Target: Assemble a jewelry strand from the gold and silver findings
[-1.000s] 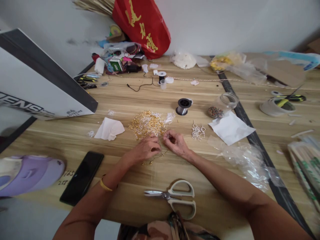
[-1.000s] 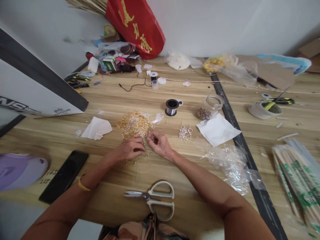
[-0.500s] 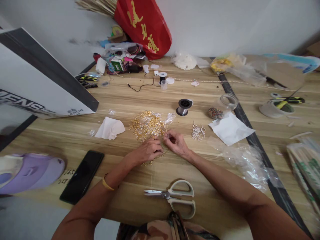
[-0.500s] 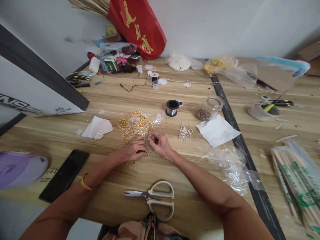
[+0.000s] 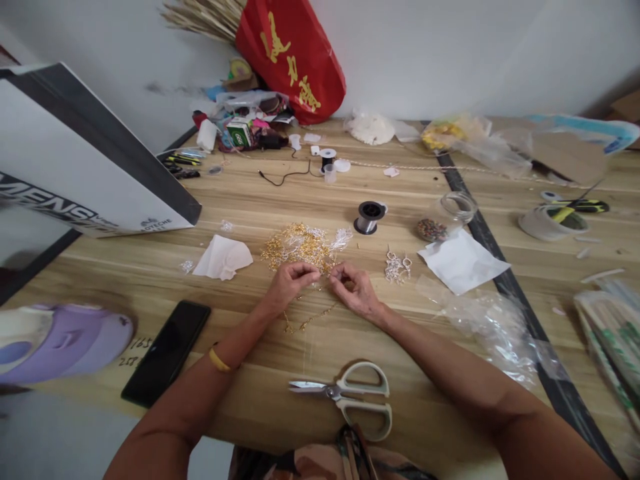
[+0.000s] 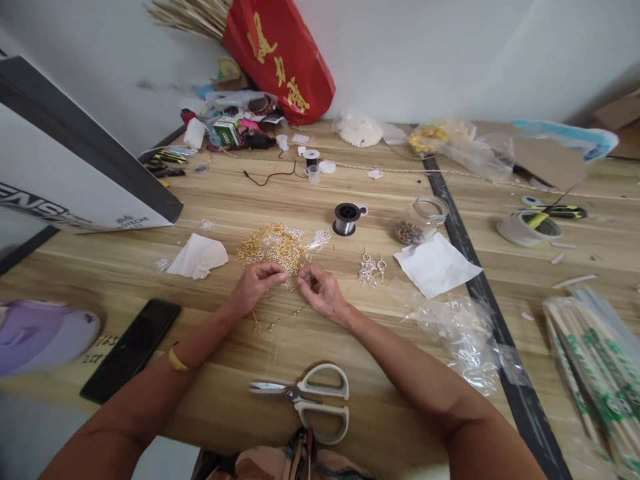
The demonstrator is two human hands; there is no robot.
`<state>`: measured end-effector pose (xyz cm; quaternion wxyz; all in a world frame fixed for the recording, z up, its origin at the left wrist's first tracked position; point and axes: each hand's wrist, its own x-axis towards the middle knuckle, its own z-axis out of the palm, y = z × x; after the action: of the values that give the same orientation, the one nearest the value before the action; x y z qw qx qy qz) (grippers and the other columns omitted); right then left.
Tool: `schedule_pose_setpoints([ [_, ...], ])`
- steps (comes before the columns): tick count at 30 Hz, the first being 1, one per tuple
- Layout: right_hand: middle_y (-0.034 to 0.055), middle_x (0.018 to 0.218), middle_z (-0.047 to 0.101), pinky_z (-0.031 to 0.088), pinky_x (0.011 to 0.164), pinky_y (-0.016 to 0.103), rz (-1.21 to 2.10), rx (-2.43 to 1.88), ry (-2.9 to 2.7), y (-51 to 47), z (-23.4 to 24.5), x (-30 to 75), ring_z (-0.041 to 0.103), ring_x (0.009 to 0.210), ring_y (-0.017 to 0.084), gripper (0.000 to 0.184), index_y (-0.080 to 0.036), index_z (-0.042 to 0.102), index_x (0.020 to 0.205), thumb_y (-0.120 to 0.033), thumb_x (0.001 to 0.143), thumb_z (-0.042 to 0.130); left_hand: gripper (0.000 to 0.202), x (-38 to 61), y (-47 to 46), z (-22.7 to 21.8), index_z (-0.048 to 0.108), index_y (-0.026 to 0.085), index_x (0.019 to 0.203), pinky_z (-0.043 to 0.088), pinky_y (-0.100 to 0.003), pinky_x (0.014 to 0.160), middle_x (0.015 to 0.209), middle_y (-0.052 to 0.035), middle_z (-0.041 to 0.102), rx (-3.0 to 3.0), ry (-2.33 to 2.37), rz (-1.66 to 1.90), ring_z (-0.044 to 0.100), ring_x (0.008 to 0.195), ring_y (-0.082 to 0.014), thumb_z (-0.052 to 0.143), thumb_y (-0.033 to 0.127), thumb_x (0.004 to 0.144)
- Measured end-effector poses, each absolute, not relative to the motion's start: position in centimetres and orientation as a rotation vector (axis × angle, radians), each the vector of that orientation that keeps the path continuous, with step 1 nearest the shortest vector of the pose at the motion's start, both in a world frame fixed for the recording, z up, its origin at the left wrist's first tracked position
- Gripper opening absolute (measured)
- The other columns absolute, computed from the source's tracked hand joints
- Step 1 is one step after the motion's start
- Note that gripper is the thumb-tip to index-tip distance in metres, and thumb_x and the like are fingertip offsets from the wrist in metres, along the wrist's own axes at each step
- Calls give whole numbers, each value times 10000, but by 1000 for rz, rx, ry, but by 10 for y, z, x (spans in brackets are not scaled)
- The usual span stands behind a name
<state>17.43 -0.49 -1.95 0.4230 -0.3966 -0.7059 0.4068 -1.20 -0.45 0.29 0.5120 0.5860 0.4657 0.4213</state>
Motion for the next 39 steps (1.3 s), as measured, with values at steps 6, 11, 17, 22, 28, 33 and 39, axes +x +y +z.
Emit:
schedule_pose_setpoints([
  [6,1,643,538,416,547,242,915,-934,-1818,-7,-18,174,486,580,117,118,-180,524,796,-276,863,513,265,-6,-7,4,638,127,711,345,-169,451,604,22,579,726,963,1016,465,489,-40,811,291,594],
  [11,0,650,543,419,546,239,852,-884,-1815,-7,-21,173,489,586,114,111,-178,522,799,-257,874,502,287,-2,-10,10,618,97,711,311,-115,399,610,18,571,466,888,984,452,467,-15,832,236,579],
  [17,-4,635,535,410,523,227,827,-868,-1813,-9,-19,172,485,571,108,91,-180,525,799,-237,869,512,211,6,-14,14,602,86,690,336,-103,393,581,16,558,330,888,910,454,448,-16,794,149,631],
  [22,-12,617,529,401,508,215,836,-880,-1813,-10,-13,173,484,558,102,77,-177,521,799,-230,856,523,146,12,-17,13,603,74,684,377,-98,408,587,5,558,289,884,908,468,459,-19,744,111,689],
  [28,-3,650,556,411,520,206,839,-861,-1829,-11,-12,173,511,576,98,62,-172,529,803,-211,850,518,106,15,-18,14,613,69,676,402,-98,414,594,-4,572,266,885,910,497,475,-27,710,83,718],
  [33,1,656,557,396,494,194,835,-854,-1837,-11,-13,173,503,557,90,50,-165,531,806,-198,844,523,95,15,-18,12,615,72,675,412,-101,419,586,-5,577,260,883,922,500,470,-28,679,72,745],
  [39,-4,652,547,385,482,192,846,-858,-1838,-11,-14,173,490,549,89,51,-172,524,801,-201,842,523,92,15,-18,11,617,70,680,420,-98,416,580,-8,582,243,896,929,516,468,-33,658,59,762],
])
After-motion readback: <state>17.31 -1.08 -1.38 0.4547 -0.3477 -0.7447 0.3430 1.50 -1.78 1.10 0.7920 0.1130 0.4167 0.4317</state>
